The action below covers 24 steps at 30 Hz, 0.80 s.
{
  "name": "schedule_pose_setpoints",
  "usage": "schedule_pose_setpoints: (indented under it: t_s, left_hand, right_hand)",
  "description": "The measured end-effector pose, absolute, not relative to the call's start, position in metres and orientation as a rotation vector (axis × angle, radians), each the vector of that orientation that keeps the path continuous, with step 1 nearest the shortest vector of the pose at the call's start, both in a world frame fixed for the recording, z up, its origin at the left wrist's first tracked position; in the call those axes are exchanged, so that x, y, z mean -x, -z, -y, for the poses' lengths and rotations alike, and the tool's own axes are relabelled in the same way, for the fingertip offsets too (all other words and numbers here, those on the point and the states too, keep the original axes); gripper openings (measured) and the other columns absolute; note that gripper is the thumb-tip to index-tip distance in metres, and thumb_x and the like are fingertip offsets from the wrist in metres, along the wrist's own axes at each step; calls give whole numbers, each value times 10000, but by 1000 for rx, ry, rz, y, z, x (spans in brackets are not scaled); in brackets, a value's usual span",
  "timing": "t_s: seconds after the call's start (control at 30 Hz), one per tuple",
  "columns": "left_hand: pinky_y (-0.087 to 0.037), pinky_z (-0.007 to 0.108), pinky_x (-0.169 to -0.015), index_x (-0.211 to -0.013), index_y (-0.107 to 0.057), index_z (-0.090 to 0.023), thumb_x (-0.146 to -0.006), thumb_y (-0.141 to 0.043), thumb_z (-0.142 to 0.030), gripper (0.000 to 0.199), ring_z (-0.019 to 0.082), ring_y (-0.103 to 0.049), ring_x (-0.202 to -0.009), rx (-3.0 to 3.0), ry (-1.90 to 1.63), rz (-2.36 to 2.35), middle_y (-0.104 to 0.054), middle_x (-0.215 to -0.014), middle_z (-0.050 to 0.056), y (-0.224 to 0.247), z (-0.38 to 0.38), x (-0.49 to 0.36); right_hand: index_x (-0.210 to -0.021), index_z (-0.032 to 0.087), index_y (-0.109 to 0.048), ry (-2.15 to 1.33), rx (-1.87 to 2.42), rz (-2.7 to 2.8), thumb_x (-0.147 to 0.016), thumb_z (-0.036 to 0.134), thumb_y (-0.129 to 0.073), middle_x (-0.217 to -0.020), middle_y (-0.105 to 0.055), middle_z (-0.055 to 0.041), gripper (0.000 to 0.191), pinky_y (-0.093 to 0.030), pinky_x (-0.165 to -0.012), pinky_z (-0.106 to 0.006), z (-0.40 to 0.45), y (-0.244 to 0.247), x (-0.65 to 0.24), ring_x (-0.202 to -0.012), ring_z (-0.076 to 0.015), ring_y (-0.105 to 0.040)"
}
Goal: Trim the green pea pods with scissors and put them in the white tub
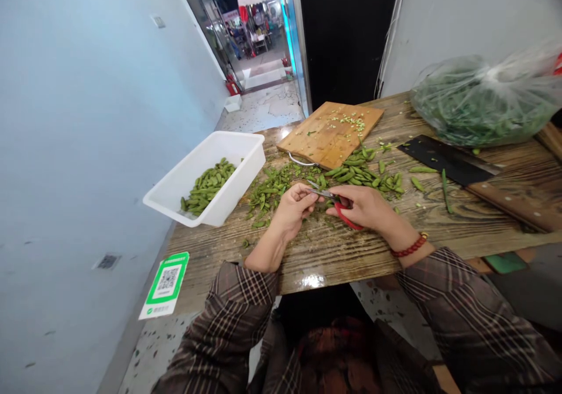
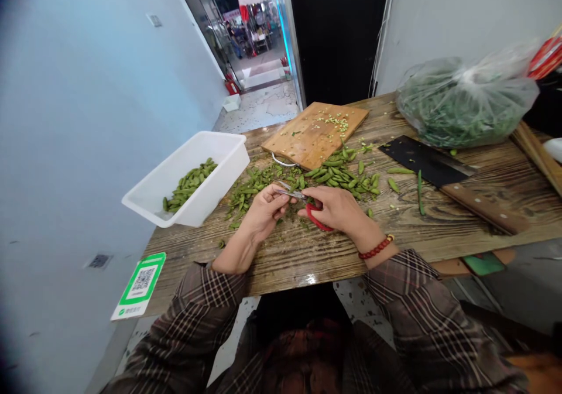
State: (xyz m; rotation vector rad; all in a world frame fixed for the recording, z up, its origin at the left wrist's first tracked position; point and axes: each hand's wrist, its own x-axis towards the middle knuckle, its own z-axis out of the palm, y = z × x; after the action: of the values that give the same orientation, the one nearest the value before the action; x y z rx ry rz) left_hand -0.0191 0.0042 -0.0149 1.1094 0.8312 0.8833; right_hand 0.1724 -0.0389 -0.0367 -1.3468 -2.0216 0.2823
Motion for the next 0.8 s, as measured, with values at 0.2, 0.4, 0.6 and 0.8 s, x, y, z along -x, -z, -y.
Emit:
schedule_pose_setpoints:
  t_s: [0.2,0.4,0.6,0.8]
  left_hand:
    - [-202,149,-397,-787,-513,-157,-658,-757,-262,296,38,-428,-449,-1108,-900,-816,-658,-671,11,15,-7,21]
    - [-292,165,-426,-854,-579,-155,-720,-651,-253,181,64,-454,-502,-965,-857,-748,-530,-640,-25,7,-10,22]
    - [-296,197,-439,-705,-557,-159,-776,-630,-388,250,80,-453,-528,-1176,-797,-791,-544,-701,1,11,-8,11]
    - [-414,279,-707,-820,-725,-183,-741,-649,-180,110,154,-545,-732,-2175,-661,-943,-589,-739,27,26,-10,3]
  right_hand:
    - [-1061,238,-686,-288,1329,2039,-814,499,-632,-833,-704,-42,363,-413,-630,-256,38,38,-174,-698,-175,-616]
    - [-1080,188,-677,-266,1390,1687,-795,496,-646,-722,-650,-19,420,-390,-567,-250,32,37,-180,-596,-144,-536]
    - [-1061,190,-685,-277,1403,1400,-777,470,-655,-699,-614,2,400,-387,-553,-251,26,37,-185,-567,-125,-483]
    - [-1089,191,-681,-317,1422,1443,-772,461,-660,-689,-613,2,417,-386,-553,-250,29,34,-182,-564,-128,-486]
